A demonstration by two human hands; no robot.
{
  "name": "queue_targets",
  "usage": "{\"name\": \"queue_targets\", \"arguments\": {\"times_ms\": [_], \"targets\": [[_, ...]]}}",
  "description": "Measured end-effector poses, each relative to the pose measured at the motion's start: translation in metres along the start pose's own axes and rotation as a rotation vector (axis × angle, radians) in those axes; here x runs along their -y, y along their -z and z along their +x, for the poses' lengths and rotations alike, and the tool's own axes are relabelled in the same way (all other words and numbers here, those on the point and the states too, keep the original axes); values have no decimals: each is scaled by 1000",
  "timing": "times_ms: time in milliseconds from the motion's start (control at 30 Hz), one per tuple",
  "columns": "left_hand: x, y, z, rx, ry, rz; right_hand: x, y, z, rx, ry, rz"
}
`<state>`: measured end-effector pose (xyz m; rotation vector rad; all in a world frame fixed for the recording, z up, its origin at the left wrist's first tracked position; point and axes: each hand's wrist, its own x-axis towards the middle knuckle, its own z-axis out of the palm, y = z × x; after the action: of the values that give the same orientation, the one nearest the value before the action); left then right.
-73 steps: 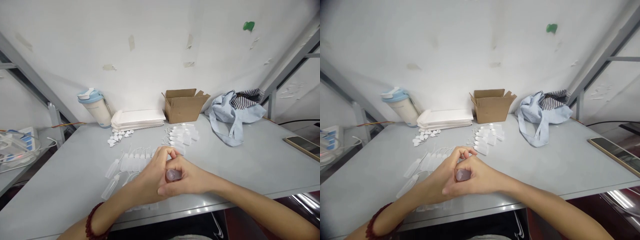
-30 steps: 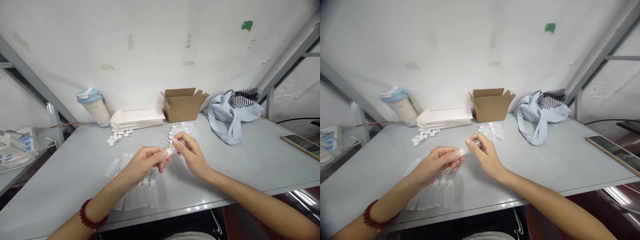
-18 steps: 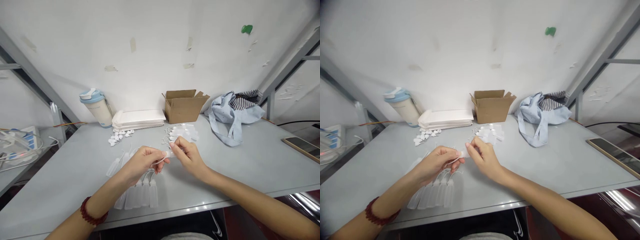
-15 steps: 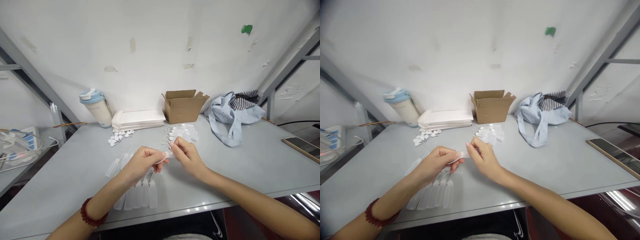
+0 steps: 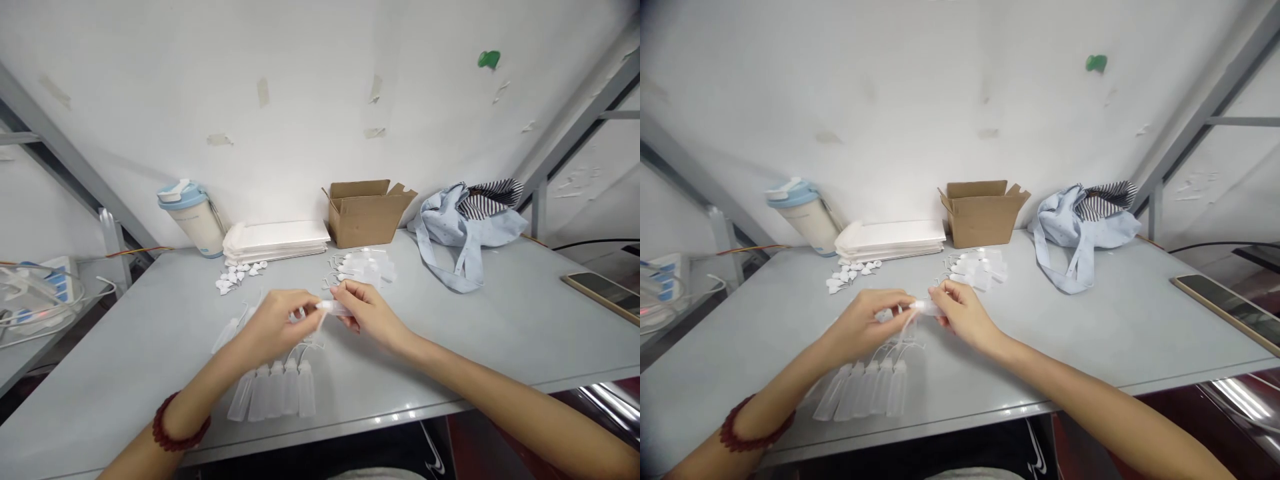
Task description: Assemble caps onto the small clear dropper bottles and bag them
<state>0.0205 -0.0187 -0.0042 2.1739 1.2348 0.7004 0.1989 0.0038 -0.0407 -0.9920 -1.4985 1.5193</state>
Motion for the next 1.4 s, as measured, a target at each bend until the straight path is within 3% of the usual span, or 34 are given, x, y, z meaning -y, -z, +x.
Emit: {"name": "queue_targets", "arguments": {"times_ms": [100, 233, 300, 467, 600, 833, 967, 1100, 1233, 1400], "targets": [[27, 29, 3, -78, 125, 123, 3, 6, 5, -57, 25, -42], [72, 65, 3, -281, 263, 502, 2, 23, 17, -145, 92, -52], [88, 73, 3, -234, 254, 595, 0, 31, 23, -200, 139, -93], [113, 65, 6, -106, 150, 659, -8, 43, 29, -316, 326, -489], [127, 53, 8, -73, 210, 687, -10, 45, 28, -352, 502, -875], [129, 49, 11, -56, 266, 708, -15, 46, 31, -354, 490, -1120], [128, 48, 12, -57, 300, 753, -16, 49, 34, -320, 540, -1236], [130, 48, 12, -34, 316, 766, -12, 45, 30, -272, 748, -1220], [130, 49, 13, -10, 335, 769, -11, 29, 17, -35, 917, -1201], [117, 49, 13, -62, 346, 760, -16, 8, 3, 272, 895, -1297]]}}
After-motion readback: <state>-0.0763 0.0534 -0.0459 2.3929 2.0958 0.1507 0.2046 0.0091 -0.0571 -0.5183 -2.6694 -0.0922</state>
